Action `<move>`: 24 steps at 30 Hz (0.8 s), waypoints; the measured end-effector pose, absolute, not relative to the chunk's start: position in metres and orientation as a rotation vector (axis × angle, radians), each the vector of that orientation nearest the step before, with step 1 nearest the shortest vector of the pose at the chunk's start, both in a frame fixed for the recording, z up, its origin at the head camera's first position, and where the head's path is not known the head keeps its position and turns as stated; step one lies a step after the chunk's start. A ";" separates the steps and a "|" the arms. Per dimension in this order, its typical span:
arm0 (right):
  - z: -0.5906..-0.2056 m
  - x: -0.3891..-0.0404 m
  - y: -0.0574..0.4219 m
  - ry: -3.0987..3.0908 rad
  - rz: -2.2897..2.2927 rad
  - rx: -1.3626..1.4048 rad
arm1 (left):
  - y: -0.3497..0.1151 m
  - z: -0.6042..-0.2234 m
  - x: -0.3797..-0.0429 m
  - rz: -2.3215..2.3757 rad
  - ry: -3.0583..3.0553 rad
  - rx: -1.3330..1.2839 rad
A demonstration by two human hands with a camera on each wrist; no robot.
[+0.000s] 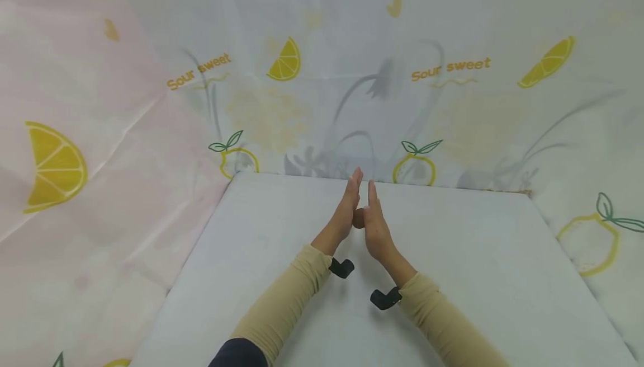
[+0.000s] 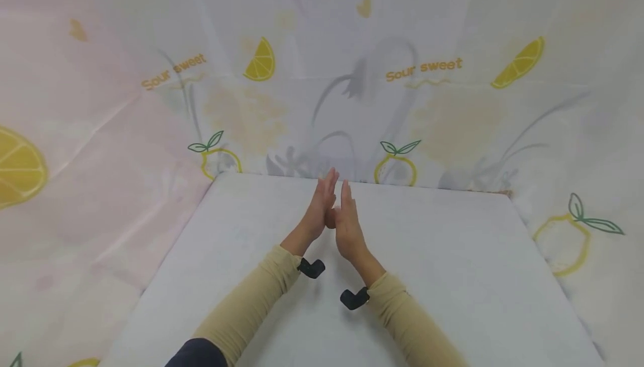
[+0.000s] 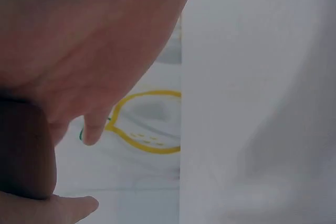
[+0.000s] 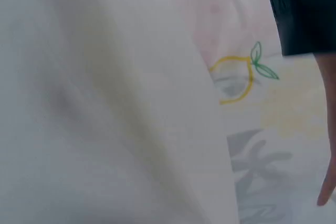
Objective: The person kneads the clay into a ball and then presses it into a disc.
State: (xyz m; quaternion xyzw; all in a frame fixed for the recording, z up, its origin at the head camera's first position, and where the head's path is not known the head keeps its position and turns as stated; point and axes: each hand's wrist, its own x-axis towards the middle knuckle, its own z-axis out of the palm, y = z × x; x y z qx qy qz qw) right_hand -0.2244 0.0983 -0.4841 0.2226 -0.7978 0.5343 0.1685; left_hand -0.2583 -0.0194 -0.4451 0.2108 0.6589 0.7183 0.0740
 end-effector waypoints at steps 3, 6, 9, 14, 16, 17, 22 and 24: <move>-0.482 -0.214 0.091 -2.237 1.444 0.720 | -0.018 -0.449 -0.263 2.161 1.985 0.572; -0.474 -0.208 0.087 -2.187 1.389 0.760 | -0.017 -0.455 -0.265 2.160 1.949 0.552; -0.464 -0.210 0.087 -2.148 1.375 0.750 | -0.014 -0.462 -0.261 2.111 1.945 0.545; -0.453 -0.226 0.096 -2.117 1.459 0.675 | -0.008 -0.473 -0.250 2.051 1.933 0.605; -0.452 -0.233 0.100 -2.129 1.527 0.625 | -0.008 -0.473 -0.247 2.059 1.903 0.633; -0.452 -0.236 0.102 -2.134 1.573 0.598 | -0.009 -0.472 -0.246 2.064 1.882 0.644; -0.460 -0.239 0.106 -2.161 1.764 0.510 | -0.013 -0.460 -0.243 2.084 1.880 0.689; -0.457 -0.231 0.103 -2.182 1.812 0.499 | -0.014 -0.455 -0.244 2.113 1.910 0.693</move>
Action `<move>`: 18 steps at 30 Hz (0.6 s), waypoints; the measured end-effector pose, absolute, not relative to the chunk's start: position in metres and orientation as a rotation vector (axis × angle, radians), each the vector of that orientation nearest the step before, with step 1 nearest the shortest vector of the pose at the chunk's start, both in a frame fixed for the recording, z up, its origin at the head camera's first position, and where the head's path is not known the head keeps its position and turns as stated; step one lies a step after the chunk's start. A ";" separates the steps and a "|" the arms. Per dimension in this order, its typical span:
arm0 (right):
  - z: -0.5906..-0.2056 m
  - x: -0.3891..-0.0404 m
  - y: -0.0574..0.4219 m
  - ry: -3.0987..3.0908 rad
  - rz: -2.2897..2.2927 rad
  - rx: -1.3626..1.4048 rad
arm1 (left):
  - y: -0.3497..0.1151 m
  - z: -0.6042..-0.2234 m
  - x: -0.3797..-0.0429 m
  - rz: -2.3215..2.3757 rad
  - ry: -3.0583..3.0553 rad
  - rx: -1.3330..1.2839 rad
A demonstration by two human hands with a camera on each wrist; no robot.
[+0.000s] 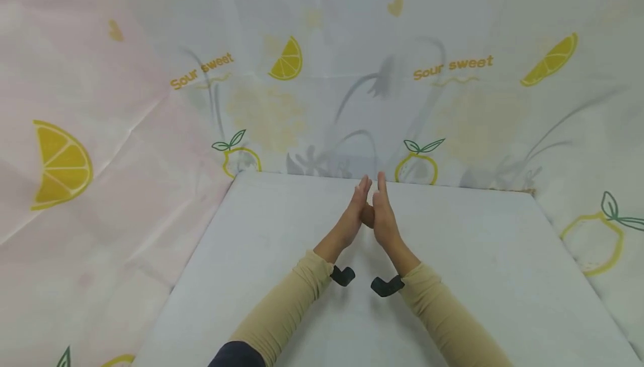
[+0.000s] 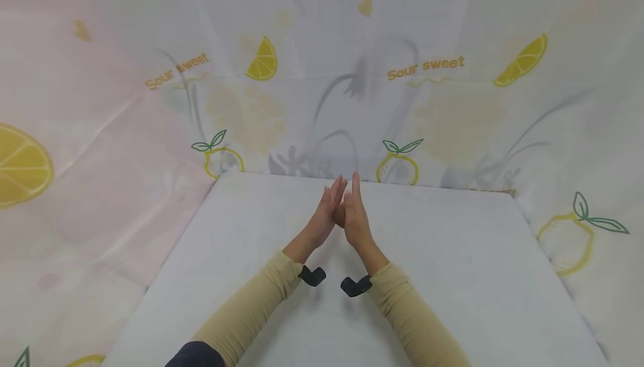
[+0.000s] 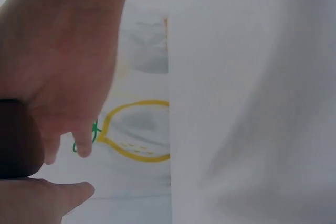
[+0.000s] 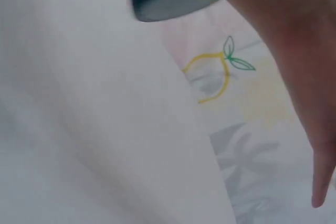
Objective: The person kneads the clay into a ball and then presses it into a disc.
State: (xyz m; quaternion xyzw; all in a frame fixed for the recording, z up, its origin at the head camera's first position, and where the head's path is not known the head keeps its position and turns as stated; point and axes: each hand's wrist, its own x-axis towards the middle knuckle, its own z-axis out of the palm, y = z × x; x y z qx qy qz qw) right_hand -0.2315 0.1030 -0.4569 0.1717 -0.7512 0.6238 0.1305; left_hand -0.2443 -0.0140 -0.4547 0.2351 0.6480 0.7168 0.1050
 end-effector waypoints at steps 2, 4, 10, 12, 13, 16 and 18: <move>-0.453 -0.222 0.099 -2.204 1.842 0.497 | -0.014 -0.452 -0.246 2.155 1.943 0.674; -0.449 -0.211 0.095 -2.214 1.858 0.488 | -0.014 -0.451 -0.247 2.197 1.974 0.644; -0.447 -0.198 0.087 -2.086 1.962 0.425 | -0.008 -0.468 -0.247 2.077 2.117 0.565; -0.449 -0.199 0.088 -2.064 1.970 0.406 | -0.006 -0.475 -0.245 2.017 2.150 0.552; -0.450 -0.200 0.090 -2.067 1.970 0.398 | -0.005 -0.477 -0.243 2.003 2.160 0.546; -0.465 -0.209 0.095 -2.091 1.930 0.410 | -0.004 -0.482 -0.240 1.996 2.163 0.527; -0.475 -0.215 0.100 -2.127 1.876 0.416 | -0.004 -0.482 -0.239 1.985 2.168 0.525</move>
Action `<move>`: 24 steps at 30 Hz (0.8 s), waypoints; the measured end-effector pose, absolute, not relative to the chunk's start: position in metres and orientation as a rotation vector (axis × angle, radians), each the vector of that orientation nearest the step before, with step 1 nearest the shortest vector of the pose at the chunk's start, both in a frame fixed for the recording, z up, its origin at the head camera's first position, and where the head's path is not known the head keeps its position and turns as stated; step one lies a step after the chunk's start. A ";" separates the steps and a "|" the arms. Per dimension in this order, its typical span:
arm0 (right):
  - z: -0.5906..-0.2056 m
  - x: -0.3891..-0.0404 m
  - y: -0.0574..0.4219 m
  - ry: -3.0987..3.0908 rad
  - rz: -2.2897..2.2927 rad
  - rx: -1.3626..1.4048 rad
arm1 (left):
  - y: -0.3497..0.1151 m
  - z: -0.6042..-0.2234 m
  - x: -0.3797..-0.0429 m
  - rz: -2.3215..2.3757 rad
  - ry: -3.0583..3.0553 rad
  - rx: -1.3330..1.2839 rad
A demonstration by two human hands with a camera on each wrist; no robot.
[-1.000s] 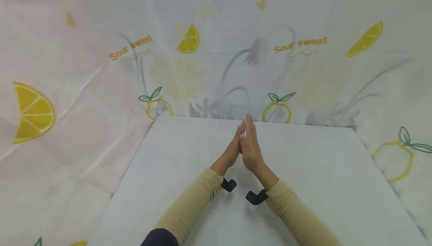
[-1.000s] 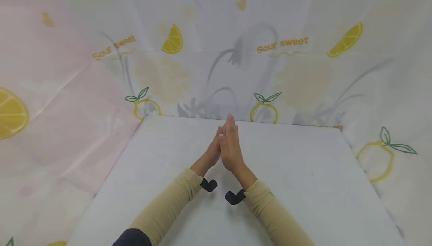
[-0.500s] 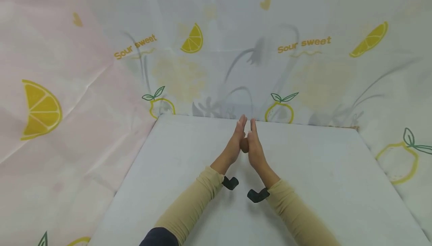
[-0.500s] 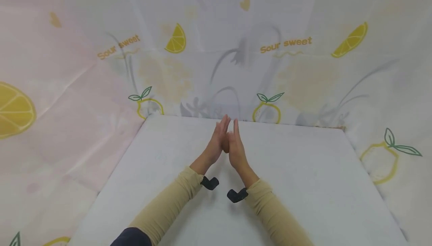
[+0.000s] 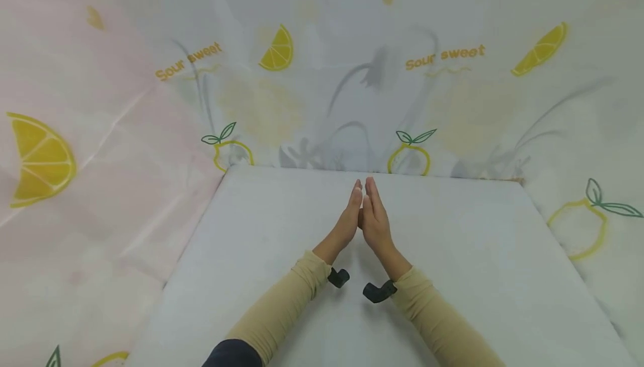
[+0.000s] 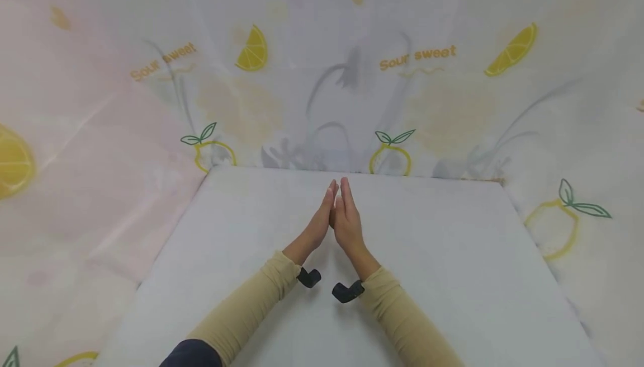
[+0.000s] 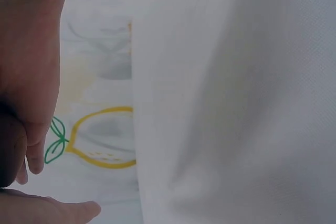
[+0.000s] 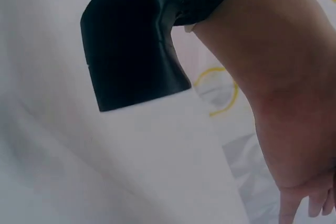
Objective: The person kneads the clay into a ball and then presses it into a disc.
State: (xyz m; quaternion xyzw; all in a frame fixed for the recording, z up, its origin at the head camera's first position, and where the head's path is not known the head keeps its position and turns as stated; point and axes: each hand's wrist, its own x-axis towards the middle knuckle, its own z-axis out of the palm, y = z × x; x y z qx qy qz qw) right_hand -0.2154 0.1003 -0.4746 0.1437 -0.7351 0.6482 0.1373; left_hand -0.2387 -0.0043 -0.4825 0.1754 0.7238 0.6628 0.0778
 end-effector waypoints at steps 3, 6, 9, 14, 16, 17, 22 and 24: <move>-0.488 -0.225 0.110 -2.213 1.740 0.378 | -0.010 -0.484 -0.240 1.949 2.187 0.537; -0.496 -0.232 0.130 -2.369 1.582 0.277 | -0.017 -0.484 -0.242 1.919 2.209 0.553; -0.508 -0.236 0.155 -2.584 1.393 0.184 | -0.025 -0.486 -0.245 1.904 2.220 0.552; -0.526 -0.238 0.189 -2.923 1.013 0.133 | -0.040 -0.488 -0.250 1.868 2.249 0.504; -0.529 -0.238 0.196 -3.026 0.869 0.126 | -0.045 -0.488 -0.253 1.849 2.283 0.478; -0.531 -0.238 0.198 -3.069 0.814 0.123 | -0.048 -0.489 -0.255 1.837 2.300 0.466; -0.539 -0.243 0.199 -3.176 0.656 0.099 | -0.056 -0.489 -0.258 1.798 2.394 0.425; -0.544 -0.245 0.197 -3.173 0.636 0.091 | -0.055 -0.491 -0.258 1.762 2.464 0.407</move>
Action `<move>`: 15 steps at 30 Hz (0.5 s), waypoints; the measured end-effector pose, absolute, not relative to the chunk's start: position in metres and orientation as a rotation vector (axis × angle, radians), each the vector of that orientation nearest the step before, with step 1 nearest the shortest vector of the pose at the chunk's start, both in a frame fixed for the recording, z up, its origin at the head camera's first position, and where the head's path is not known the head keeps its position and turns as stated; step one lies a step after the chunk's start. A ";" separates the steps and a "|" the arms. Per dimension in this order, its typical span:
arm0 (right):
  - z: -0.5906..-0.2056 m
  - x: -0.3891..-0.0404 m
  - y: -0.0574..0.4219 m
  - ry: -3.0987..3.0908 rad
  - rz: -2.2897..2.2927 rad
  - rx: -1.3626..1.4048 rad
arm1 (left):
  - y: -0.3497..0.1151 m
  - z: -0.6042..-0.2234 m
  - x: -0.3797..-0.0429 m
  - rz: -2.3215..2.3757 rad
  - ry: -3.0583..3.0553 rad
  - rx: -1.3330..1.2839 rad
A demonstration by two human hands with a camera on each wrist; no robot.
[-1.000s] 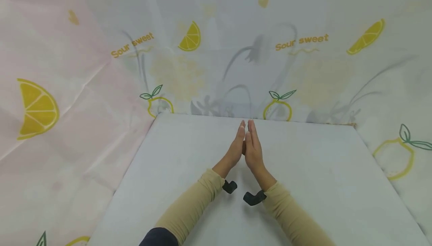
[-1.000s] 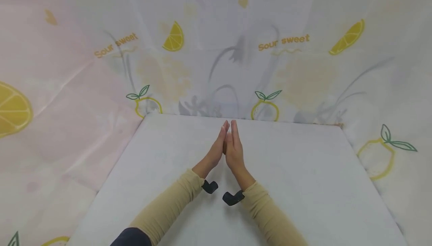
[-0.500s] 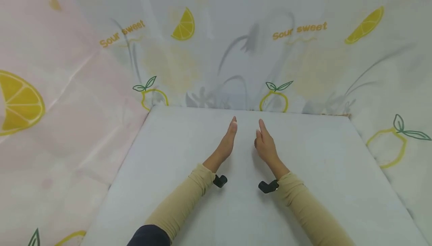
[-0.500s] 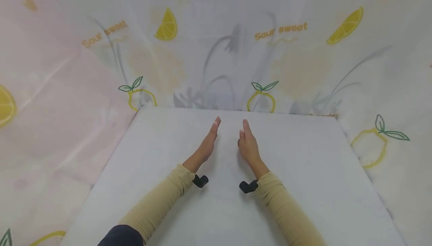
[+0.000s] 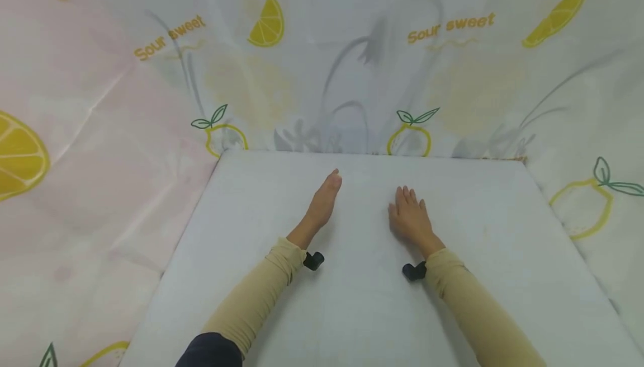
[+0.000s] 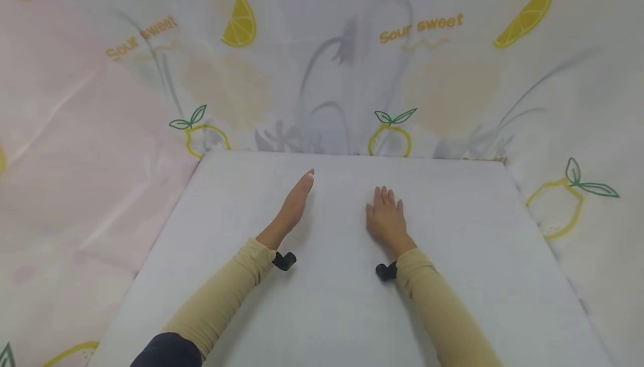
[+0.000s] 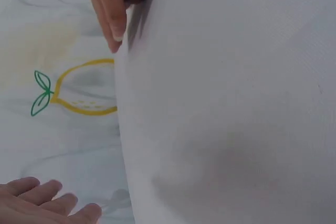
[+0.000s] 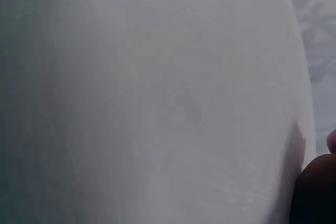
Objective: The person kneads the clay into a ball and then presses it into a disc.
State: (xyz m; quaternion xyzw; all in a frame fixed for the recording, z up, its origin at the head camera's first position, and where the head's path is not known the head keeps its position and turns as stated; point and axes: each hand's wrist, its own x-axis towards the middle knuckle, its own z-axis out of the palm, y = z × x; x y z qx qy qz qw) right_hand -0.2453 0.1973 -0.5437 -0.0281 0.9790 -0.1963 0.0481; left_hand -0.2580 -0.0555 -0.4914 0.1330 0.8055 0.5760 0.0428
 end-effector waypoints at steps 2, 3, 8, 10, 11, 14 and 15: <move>-0.547 -0.247 0.199 2.998 -0.590 -0.073 | -0.048 -0.495 -0.259 1.727 2.540 0.406; -0.549 -0.249 0.199 3.005 -0.584 -0.070 | -0.044 -0.498 -0.259 1.703 2.583 0.405; -0.557 -0.254 0.197 3.023 -0.515 -0.062 | -0.017 -0.514 -0.255 1.599 2.748 0.380; -0.560 -0.255 0.195 3.034 -0.483 -0.066 | -0.006 -0.519 -0.252 1.523 2.797 0.354; -0.561 -0.256 0.194 3.040 -0.473 -0.067 | -0.001 -0.521 -0.250 1.484 2.814 0.342; -0.564 -0.256 0.194 3.058 -0.463 -0.070 | 0.013 -0.524 -0.246 1.368 2.854 0.334; -0.564 -0.256 0.193 3.064 -0.465 -0.067 | 0.017 -0.525 -0.245 1.341 2.857 0.335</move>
